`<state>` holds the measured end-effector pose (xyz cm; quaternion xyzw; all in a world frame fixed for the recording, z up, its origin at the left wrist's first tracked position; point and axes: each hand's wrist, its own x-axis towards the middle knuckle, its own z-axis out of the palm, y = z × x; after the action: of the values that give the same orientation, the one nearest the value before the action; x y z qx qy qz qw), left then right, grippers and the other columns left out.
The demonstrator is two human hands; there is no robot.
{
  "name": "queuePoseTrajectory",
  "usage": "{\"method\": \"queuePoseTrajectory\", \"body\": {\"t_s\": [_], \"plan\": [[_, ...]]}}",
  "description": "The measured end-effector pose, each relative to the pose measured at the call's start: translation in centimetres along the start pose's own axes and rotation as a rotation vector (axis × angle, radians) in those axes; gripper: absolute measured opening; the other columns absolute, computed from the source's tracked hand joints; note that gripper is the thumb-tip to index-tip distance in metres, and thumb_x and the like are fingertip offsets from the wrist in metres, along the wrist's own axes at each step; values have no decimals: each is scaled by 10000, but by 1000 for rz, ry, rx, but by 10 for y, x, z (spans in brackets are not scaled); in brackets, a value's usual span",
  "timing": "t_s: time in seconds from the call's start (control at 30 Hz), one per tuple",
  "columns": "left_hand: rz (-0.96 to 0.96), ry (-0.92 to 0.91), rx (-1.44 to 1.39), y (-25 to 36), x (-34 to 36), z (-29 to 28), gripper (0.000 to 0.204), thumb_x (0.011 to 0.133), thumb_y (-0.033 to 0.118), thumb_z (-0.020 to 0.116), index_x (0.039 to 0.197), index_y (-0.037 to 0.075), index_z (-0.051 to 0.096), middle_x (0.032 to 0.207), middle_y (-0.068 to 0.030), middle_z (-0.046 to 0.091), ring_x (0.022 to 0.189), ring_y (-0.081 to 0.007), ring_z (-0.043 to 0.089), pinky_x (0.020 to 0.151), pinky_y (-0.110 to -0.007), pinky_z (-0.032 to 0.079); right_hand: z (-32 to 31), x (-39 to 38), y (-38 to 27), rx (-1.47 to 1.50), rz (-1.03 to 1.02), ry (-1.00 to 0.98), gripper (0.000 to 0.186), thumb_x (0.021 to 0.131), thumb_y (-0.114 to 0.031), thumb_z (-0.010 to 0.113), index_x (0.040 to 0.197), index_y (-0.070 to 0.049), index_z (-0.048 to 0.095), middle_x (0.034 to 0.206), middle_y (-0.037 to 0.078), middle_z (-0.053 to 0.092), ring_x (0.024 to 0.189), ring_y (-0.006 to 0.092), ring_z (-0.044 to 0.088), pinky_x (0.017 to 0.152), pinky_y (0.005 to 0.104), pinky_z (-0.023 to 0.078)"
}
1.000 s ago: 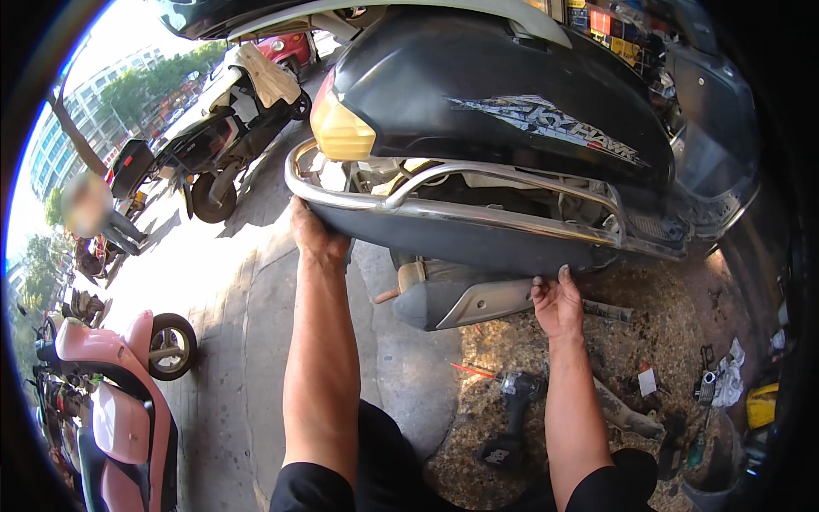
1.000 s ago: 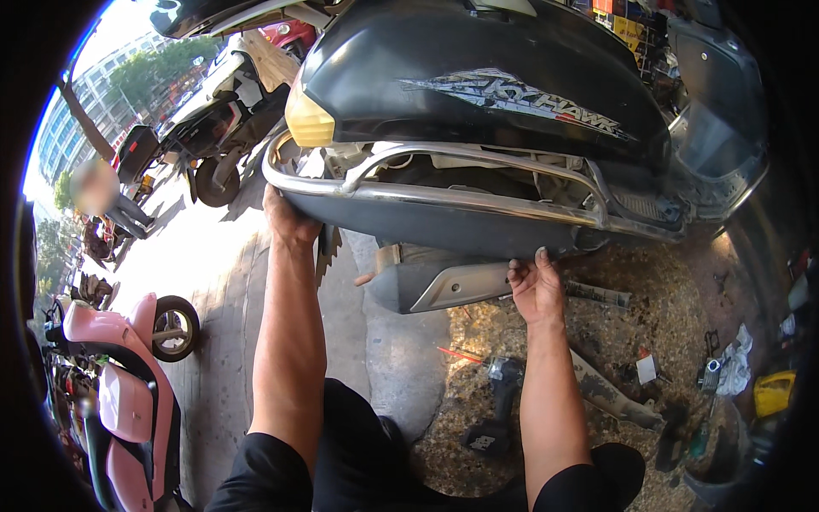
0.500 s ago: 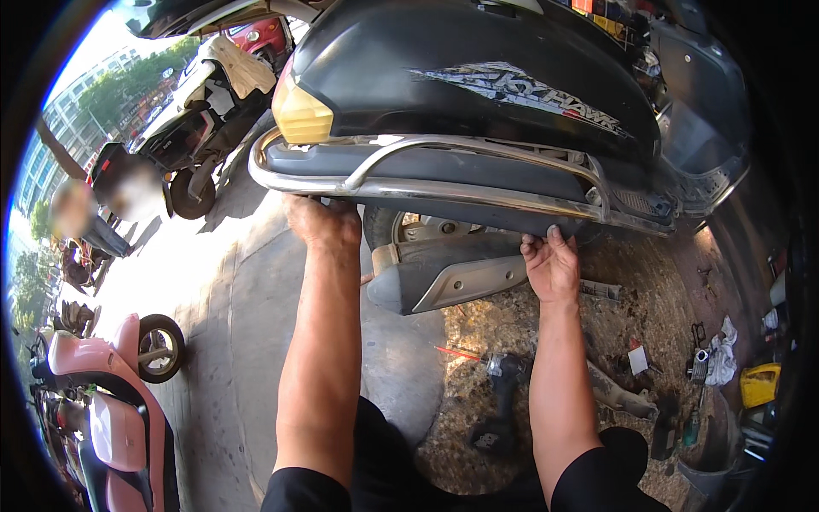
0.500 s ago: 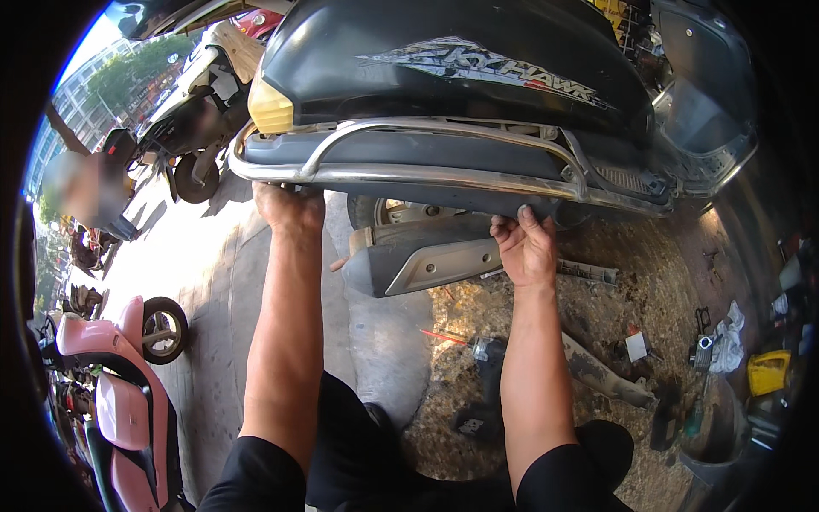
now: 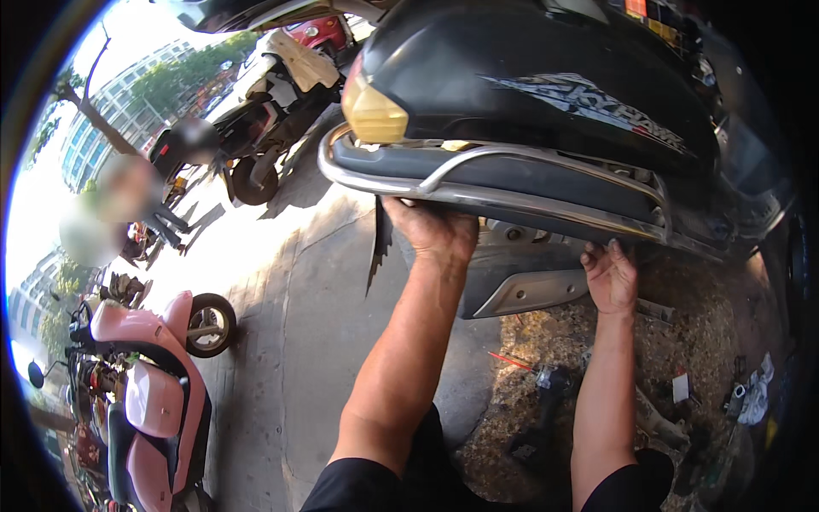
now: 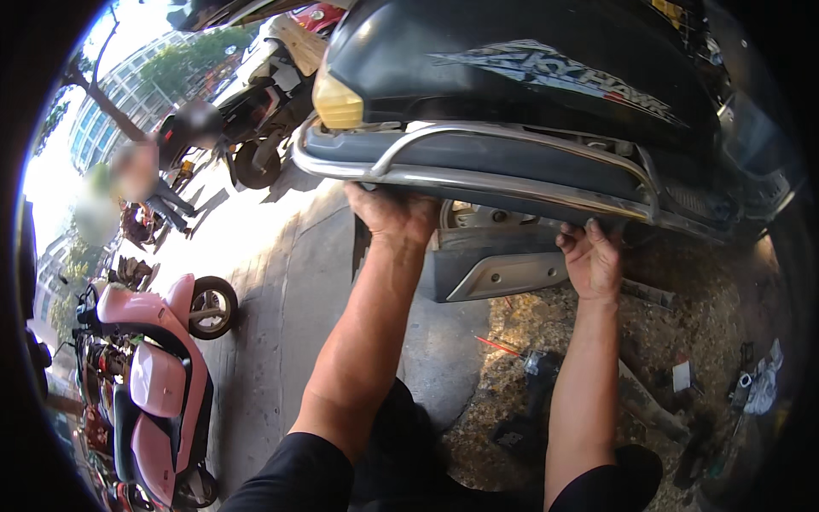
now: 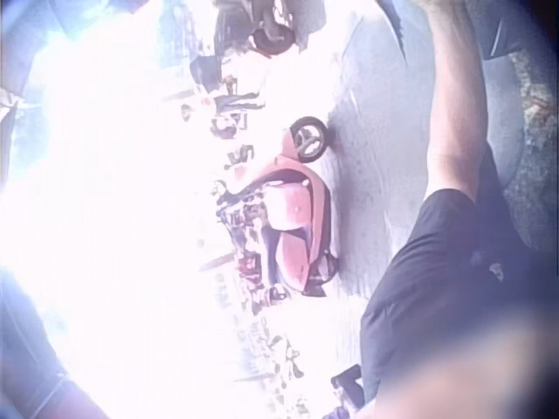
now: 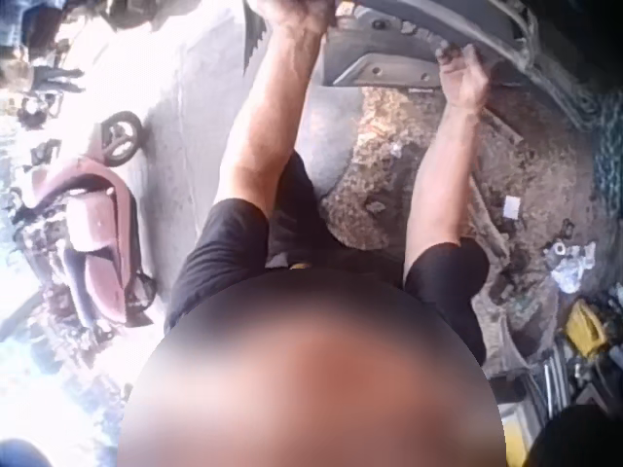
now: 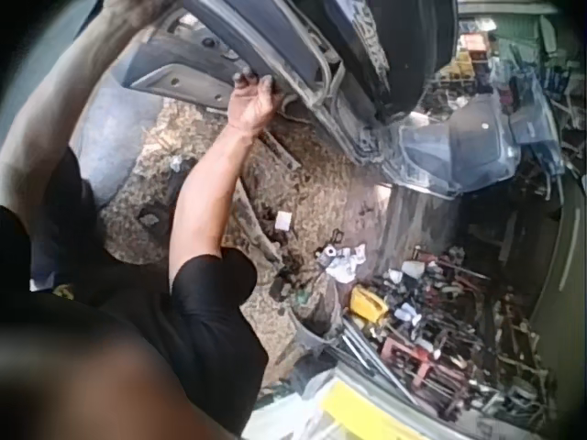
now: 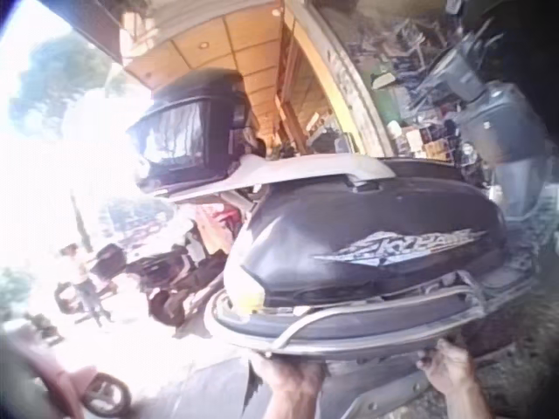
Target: The person removes a metal guard from the rear of a motorcycle using a manual screwdriver and a cordless impact driver. They then reattach the guard and tighten the fasteners.
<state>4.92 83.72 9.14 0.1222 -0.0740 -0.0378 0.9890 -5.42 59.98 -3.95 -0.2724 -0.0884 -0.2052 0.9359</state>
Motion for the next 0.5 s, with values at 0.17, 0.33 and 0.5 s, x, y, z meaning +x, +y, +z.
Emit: {"method": "queuePoseTrajectory", "body": {"t_s": [0.17,0.33,0.5], "plan": [[-6,14,67,-8,-9,10,606,926,536,418,1276,51,521,1252,-158,571,1144,-322,568,1015,-501,460,2,5,-9,-23,-17,-41,358,924,-113,593,1269,-113,498,1054,103,660,864,262,676,691,387,574],[-4,1,71,-13,-13,19,564,935,517,453,1234,49,549,1194,-141,612,1106,-319,596,1023,-498,450,19,8,-12,-3,-32,19,319,926,-135,598,1231,-70,528,1013,118,666,825,248,678,659,355,585],[0,75,138,-17,-19,21,547,945,492,429,1248,50,542,1203,-151,604,1124,-312,582,1025,-487,451,24,6,-9,-13,-104,72,281,924,-156,615,1180,-55,555,943,103,679,785,223,680,624,335,583]]}}
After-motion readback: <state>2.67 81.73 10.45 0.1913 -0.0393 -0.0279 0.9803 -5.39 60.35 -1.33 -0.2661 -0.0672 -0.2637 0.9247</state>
